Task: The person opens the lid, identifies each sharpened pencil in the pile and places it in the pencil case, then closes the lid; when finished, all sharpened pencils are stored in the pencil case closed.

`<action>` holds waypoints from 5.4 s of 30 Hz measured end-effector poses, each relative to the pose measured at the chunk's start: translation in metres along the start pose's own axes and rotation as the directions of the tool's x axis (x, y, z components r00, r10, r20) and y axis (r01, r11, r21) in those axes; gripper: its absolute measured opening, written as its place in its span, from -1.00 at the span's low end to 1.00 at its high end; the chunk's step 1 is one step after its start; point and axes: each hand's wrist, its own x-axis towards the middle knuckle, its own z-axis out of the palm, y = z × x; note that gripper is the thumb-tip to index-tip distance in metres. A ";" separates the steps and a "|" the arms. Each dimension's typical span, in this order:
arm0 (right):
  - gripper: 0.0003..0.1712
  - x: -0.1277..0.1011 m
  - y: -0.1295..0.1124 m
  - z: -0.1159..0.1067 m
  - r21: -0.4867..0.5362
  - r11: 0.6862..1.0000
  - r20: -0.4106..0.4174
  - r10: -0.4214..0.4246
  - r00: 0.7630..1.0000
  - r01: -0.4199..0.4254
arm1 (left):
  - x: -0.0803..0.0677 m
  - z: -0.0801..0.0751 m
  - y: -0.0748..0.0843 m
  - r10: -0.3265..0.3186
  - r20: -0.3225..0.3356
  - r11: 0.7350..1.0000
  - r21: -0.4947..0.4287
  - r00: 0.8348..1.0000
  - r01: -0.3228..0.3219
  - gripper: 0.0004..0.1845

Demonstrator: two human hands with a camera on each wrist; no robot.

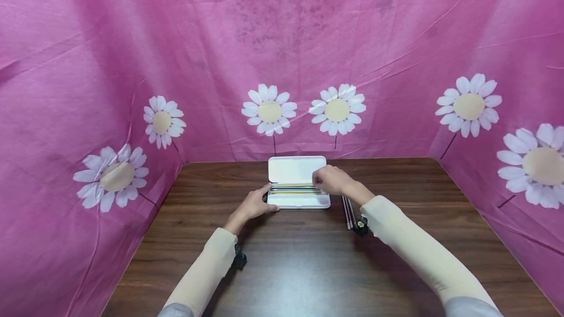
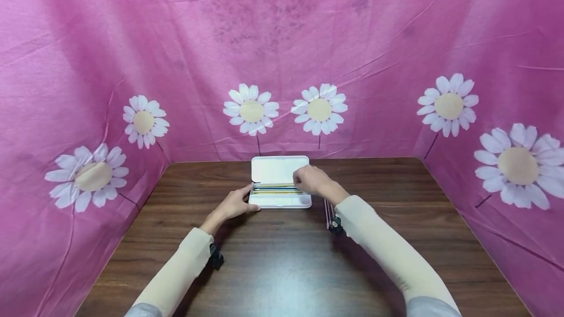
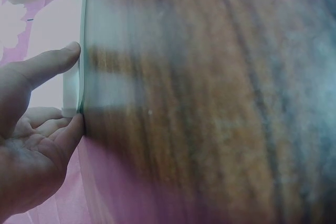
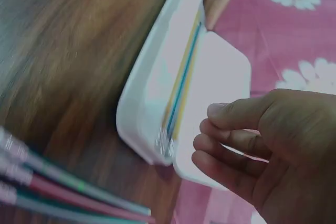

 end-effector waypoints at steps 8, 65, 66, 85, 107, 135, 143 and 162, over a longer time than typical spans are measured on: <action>-0.92 -0.037 0.025 -0.012 0.005 0.991 -0.073 0.135 0.988 -0.135 | -0.002 -0.002 0.000 0.017 -0.007 1.000 0.025 1.000 -0.017 0.00; -0.91 -0.047 0.010 -0.003 0.070 0.958 -0.113 0.285 0.952 -0.279 | -0.001 -0.001 0.001 -0.002 0.008 1.000 0.004 1.000 0.002 0.02; -0.91 -0.042 0.008 -0.003 0.062 0.963 -0.116 0.267 0.957 -0.261 | -0.001 -0.001 0.000 -0.002 0.003 1.000 0.005 1.000 0.002 0.02; -0.80 0.030 -0.031 0.016 -0.099 0.994 -0.021 0.052 0.998 -0.054 | 0.001 -0.001 0.002 -0.007 0.004 1.000 0.004 1.000 0.007 0.01; -0.87 0.041 -0.032 0.041 -0.137 0.988 -0.042 0.062 0.997 -0.068 | -0.001 0.000 0.003 -0.015 -0.004 1.000 0.005 1.000 0.015 0.01; -0.78 0.035 -0.016 0.044 -0.057 0.998 -0.089 -0.027 0.996 0.022 | -0.002 0.001 0.002 0.000 -0.007 1.000 0.003 1.000 0.000 0.01; -0.80 0.016 0.006 0.013 0.043 0.999 -0.157 0.023 0.987 -0.016 | 0.000 0.002 0.003 -0.009 0.000 1.000 0.010 1.000 0.009 0.00; -0.95 -0.069 0.052 0.003 0.097 0.965 -0.138 0.257 0.957 -0.245 | -0.004 -0.002 0.002 -0.022 0.002 1.000 0.006 1.000 0.022 0.01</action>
